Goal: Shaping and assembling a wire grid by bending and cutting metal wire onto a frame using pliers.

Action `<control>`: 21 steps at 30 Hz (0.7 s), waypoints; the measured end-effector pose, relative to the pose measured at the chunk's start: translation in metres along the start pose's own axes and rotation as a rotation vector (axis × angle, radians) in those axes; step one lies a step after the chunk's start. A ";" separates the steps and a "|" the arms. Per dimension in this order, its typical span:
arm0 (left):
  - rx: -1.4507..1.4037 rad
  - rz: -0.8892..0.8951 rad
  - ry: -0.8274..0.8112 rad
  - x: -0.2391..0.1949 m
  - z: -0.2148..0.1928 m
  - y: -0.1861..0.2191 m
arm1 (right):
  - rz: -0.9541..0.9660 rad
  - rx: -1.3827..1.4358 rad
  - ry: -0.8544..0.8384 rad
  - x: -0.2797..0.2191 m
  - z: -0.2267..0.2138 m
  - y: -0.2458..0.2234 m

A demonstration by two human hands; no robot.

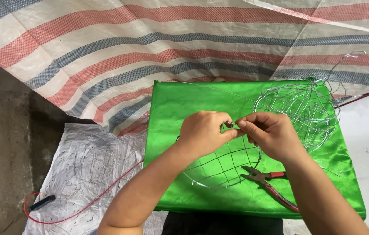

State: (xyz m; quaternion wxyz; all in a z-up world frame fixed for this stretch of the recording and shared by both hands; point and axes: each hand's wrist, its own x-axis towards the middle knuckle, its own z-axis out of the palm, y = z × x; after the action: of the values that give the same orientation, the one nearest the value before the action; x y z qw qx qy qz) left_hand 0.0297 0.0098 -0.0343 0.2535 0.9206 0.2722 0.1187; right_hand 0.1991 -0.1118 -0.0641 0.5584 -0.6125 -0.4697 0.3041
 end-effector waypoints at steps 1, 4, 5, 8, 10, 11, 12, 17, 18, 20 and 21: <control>0.000 0.001 -0.002 0.000 -0.001 0.001 | 0.001 0.000 0.001 0.001 -0.001 -0.002; 0.007 -0.037 -0.034 0.001 -0.003 0.005 | 0.113 -0.002 -0.034 0.006 -0.005 -0.009; 0.017 -0.050 -0.027 0.001 -0.002 0.006 | 0.125 -0.041 -0.038 0.006 -0.005 -0.010; 0.039 -0.073 -0.027 0.005 0.001 0.004 | 0.144 -0.136 -0.034 0.006 -0.007 -0.015; 0.052 -0.083 -0.032 0.006 -0.001 0.006 | 0.149 -0.191 -0.025 0.005 -0.010 -0.017; 0.041 -0.082 -0.034 0.006 -0.003 0.009 | 0.120 -0.229 -0.033 0.005 -0.011 -0.016; 0.029 -0.084 -0.034 0.006 -0.005 0.012 | 0.093 -0.268 -0.044 0.005 -0.013 -0.015; 0.052 -0.081 -0.025 0.007 -0.006 0.013 | 0.080 -0.344 -0.036 0.003 -0.014 -0.017; 0.052 -0.077 -0.026 0.009 -0.006 0.015 | 0.069 -0.388 -0.025 0.003 -0.015 -0.017; 0.053 -0.065 -0.022 0.009 -0.007 0.016 | 0.066 -0.390 -0.016 0.003 -0.014 -0.018; 0.055 -0.056 -0.019 0.009 -0.007 0.017 | 0.065 -0.390 -0.009 0.003 -0.013 -0.019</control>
State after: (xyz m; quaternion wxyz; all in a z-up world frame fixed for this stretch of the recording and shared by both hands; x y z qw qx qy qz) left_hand 0.0418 0.0054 -0.0187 0.2337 0.9204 0.2985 0.0955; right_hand 0.2075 -0.1157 -0.0424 0.4169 -0.7225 -0.5023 0.2276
